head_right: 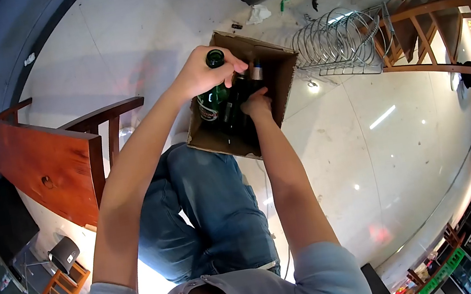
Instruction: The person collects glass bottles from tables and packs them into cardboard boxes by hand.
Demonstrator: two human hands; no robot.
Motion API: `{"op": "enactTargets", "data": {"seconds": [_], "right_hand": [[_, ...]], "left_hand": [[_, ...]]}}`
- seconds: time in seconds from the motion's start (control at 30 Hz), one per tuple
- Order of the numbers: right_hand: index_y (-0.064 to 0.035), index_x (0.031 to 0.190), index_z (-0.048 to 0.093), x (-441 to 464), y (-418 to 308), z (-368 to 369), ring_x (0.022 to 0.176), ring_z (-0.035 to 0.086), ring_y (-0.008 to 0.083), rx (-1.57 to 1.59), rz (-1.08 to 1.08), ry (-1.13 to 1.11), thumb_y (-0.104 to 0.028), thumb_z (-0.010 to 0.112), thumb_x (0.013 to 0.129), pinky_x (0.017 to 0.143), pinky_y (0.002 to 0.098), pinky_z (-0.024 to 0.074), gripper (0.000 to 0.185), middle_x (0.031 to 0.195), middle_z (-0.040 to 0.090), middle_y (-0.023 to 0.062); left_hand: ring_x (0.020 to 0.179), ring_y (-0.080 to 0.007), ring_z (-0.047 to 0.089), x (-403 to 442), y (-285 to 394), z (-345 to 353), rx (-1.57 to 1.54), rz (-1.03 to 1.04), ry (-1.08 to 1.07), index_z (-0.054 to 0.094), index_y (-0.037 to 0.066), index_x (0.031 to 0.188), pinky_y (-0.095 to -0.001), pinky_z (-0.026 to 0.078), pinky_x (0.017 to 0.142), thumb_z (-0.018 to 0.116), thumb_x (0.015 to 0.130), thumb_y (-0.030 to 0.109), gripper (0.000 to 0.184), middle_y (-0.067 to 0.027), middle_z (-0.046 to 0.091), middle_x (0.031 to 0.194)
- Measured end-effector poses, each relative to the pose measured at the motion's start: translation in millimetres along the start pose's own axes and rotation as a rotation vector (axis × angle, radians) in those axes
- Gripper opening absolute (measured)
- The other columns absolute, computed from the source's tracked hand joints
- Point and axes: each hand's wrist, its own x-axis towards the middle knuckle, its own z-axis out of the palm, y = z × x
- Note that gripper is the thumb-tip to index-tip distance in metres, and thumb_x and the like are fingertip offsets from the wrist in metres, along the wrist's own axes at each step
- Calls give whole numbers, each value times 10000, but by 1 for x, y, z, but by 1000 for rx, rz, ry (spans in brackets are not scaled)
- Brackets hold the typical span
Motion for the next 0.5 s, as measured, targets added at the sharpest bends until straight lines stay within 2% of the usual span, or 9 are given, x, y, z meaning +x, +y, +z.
{"op": "enactTargets", "data": {"seconds": [0.07,0.13,0.2,0.23,0.27,0.33,0.37,0.5], "right_hand": [[68,1402,67,24,2,12,1152,531,390,69,142,-27,-187,693,722,963,378,462,959,1350,347,341],[61,1409,81,85,23,56,1172,523,380,-89,81,-36,-209,694,728,960,380,465,956,1402,296,319],[48,1357,217,56,7,47,1192,525,322,-73,126,77,-225,667,759,944,372,475,797,1377,377,260],[38,1342,269,61,9,40,1208,523,265,-284,26,-68,-238,637,790,937,367,478,719,1352,439,207],[38,1342,269,61,15,43,1208,523,265,-290,32,-67,-238,637,790,937,367,478,719,1352,439,207],[18,1350,287,62,19,44,1192,537,246,-51,89,26,-236,605,813,936,356,475,674,1325,476,200],[11,1353,293,63,19,45,1186,542,240,29,103,59,-235,595,821,936,353,475,659,1315,489,198],[-44,1300,331,43,9,47,1144,568,291,-22,155,171,-216,536,851,932,367,478,522,1252,530,216]], "left_hand": [[548,-115,608,0,1,0,37,-70,19,671,20,751,-249,487,583,608,779,83,94,-48,654,645],[523,-105,583,1,-3,4,6,-21,45,662,23,743,-257,475,544,608,782,81,88,-36,622,611],[526,-101,586,1,-4,1,-50,-57,55,664,26,752,-260,473,543,605,783,81,86,-35,623,611],[528,-102,592,0,-2,3,-46,-56,81,668,39,769,-260,474,547,599,788,95,91,-31,626,619],[528,-102,592,0,-3,5,-53,-54,80,668,39,769,-260,474,547,599,788,95,91,-31,626,619],[526,-102,561,3,-4,7,32,-114,79,649,-11,801,-244,456,549,528,777,21,128,-62,619,661],[527,-97,567,6,-8,8,78,-142,77,653,1,811,-241,457,546,534,787,24,124,-53,615,653],[520,-97,571,8,-9,14,73,-137,70,657,14,807,-242,458,543,548,796,41,114,-42,609,636]]}}
